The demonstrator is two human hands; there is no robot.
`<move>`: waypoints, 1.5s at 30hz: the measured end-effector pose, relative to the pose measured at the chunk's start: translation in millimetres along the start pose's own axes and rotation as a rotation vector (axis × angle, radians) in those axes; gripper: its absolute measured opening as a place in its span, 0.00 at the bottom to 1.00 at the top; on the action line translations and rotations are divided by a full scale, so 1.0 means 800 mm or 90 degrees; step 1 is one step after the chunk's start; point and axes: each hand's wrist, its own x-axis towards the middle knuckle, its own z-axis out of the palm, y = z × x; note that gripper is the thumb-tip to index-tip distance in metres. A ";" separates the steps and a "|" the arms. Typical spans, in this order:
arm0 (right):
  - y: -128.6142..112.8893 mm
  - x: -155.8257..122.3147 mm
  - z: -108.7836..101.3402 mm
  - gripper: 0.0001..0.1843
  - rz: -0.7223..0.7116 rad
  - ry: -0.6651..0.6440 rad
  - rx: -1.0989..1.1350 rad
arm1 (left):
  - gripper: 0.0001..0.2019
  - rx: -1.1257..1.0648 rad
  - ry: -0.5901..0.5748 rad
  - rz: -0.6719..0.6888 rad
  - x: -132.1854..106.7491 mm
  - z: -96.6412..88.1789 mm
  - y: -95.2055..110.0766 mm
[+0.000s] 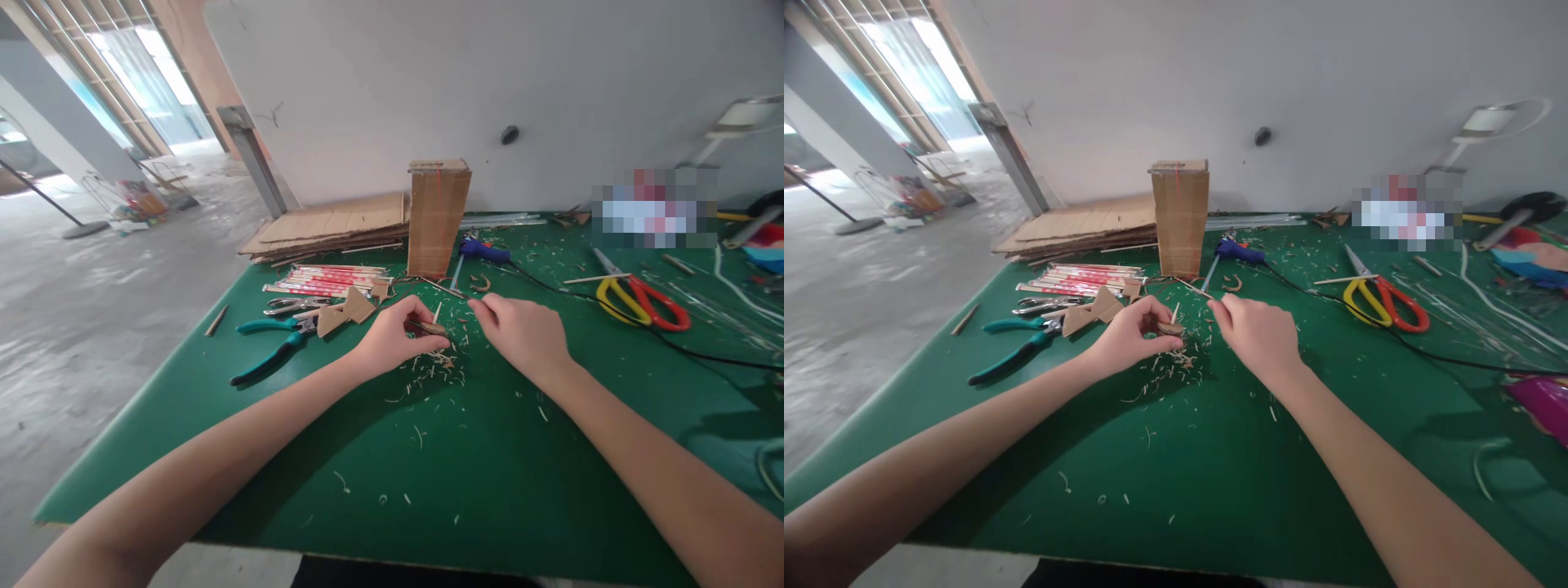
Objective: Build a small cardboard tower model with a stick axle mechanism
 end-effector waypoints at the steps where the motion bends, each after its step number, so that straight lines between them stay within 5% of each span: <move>1: 0.004 0.001 0.000 0.24 0.026 0.000 -0.008 | 0.16 0.001 -0.003 -0.007 -0.001 0.001 0.001; 4: 0.007 0.001 -0.003 0.24 0.031 0.011 0.008 | 0.16 0.006 -0.004 -0.021 -0.001 0.002 0.001; 10: -0.012 -0.005 -0.002 0.24 -0.121 -0.010 0.036 | 0.16 0.048 0.018 -0.012 0.001 -0.002 0.002; 18: 0.024 0.009 -0.001 0.23 0.107 -0.059 0.093 | 0.18 -0.010 0.051 -0.040 0.002 -0.004 -0.008; 25: 0.018 0.007 0.003 0.12 0.077 -0.086 0.219 | 0.17 -0.116 0.073 -0.068 0.006 -0.003 -0.008; 32: 0.010 0.002 -0.001 0.10 -0.068 -0.069 0.325 | 0.08 -0.573 0.003 -0.191 0.009 -0.008 -0.006; 40: 0.005 -0.001 0.002 0.10 -0.088 -0.065 0.325 | 0.10 -0.640 -0.070 -0.284 0.007 -0.008 -0.001; 45: 0.021 0.007 0.009 0.11 0.039 -0.059 0.240 | 0.09 -0.615 -0.114 -0.276 0.005 -0.008 0.002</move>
